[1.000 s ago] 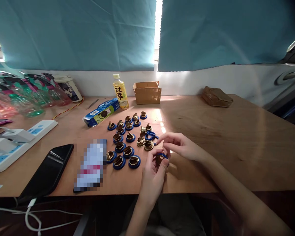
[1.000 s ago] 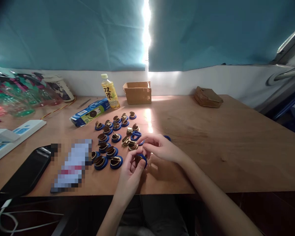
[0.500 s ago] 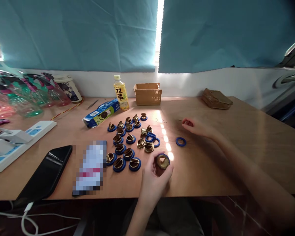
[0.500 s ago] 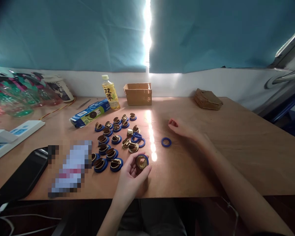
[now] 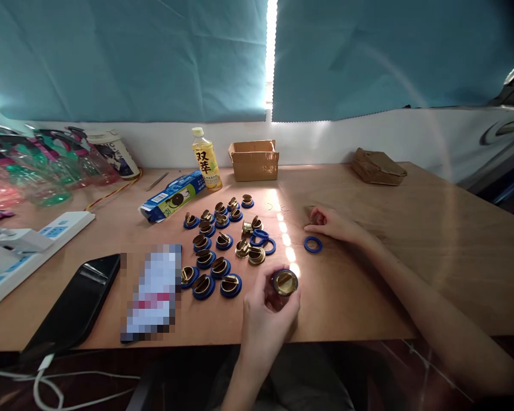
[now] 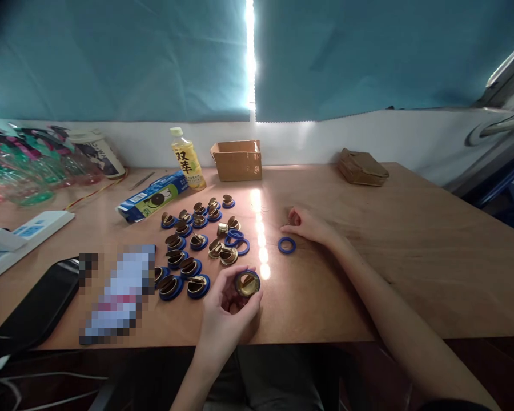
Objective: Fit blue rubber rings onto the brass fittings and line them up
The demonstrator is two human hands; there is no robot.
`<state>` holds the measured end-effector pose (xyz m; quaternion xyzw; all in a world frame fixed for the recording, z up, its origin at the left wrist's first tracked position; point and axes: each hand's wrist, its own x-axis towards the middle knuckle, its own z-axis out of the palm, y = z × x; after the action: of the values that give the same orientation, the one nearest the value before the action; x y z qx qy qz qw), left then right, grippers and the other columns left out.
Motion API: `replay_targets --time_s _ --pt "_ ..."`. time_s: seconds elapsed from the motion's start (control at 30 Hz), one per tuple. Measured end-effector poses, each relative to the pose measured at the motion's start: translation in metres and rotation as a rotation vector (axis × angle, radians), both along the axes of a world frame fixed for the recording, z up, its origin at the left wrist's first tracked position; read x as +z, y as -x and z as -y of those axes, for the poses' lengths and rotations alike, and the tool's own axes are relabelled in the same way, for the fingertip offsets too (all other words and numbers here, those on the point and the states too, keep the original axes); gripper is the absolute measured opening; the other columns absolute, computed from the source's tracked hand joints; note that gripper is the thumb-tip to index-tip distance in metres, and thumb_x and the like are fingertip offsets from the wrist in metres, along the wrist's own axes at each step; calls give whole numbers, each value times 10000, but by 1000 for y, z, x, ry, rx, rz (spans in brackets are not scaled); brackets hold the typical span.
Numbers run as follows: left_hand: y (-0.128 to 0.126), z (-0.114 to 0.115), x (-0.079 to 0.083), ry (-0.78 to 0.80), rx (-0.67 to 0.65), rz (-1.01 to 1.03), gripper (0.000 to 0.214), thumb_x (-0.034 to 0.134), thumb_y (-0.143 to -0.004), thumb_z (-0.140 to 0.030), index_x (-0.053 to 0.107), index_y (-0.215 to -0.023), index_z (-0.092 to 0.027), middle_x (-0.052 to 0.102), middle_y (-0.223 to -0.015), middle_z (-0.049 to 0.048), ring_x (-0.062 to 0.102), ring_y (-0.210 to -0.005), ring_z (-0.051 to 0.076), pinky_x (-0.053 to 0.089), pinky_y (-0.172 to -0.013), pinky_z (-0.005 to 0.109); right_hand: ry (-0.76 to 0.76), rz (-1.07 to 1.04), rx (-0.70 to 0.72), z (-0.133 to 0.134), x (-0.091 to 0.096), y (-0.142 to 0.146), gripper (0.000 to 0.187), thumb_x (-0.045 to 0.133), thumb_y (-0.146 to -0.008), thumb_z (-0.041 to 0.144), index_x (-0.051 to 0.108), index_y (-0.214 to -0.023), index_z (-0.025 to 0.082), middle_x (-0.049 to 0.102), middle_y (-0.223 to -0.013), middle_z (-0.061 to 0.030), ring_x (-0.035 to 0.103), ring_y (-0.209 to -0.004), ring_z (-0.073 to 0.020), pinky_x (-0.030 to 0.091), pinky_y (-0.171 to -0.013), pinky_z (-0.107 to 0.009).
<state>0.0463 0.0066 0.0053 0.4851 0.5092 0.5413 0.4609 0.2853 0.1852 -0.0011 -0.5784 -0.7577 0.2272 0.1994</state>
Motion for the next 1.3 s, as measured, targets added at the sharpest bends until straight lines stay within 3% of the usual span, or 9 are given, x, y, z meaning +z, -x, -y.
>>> replay_targets --time_s 0.5,0.83,1.03,1.17,1.3 --pt "-3 6 10 -62 72 30 311 757 -758 -198 654 -1051 -216 737 -1099 68 707 -953 194 527 -652 201 12 -36 8 -1 -3 4 311 720 -757 450 555 -819 194 574 -694 0 491 -619 -152 352 -558 -266" --pt "-1 7 7 -66 52 74 300 758 -764 -212 637 -1039 -213 738 -1076 66 709 -946 187 544 -719 221 -67 -32 97 16 10 19 105 613 -828 287 571 -791 199 582 -680 -4 482 -624 -152 341 -586 -273" --pt "3 6 8 -33 27 101 311 755 -774 -223 620 -1054 -221 735 -1122 72 713 -984 186 545 -758 224 -56 -134 127 18 12 20 187 617 -831 357 587 -761 186 583 -702 -6 491 -638 -145 371 -580 -270" --pt "4 4 6 -37 -3 103 319 745 -790 -226 622 -1085 -222 727 -1165 79 707 -1032 195 552 -812 243 78 -329 131 27 21 24 314 668 -813 480 587 -810 177 613 -697 -1 559 -629 -139 414 -559 -257" --pt "3 2 -2 -31 -31 78 335 734 -803 -228 642 -1125 -222 726 -1141 66 704 -1013 192 559 -837 255 260 -571 160 39 32 35 381 775 -739 491 586 -798 165 598 -594 29 538 -523 -104 396 -492 -227"
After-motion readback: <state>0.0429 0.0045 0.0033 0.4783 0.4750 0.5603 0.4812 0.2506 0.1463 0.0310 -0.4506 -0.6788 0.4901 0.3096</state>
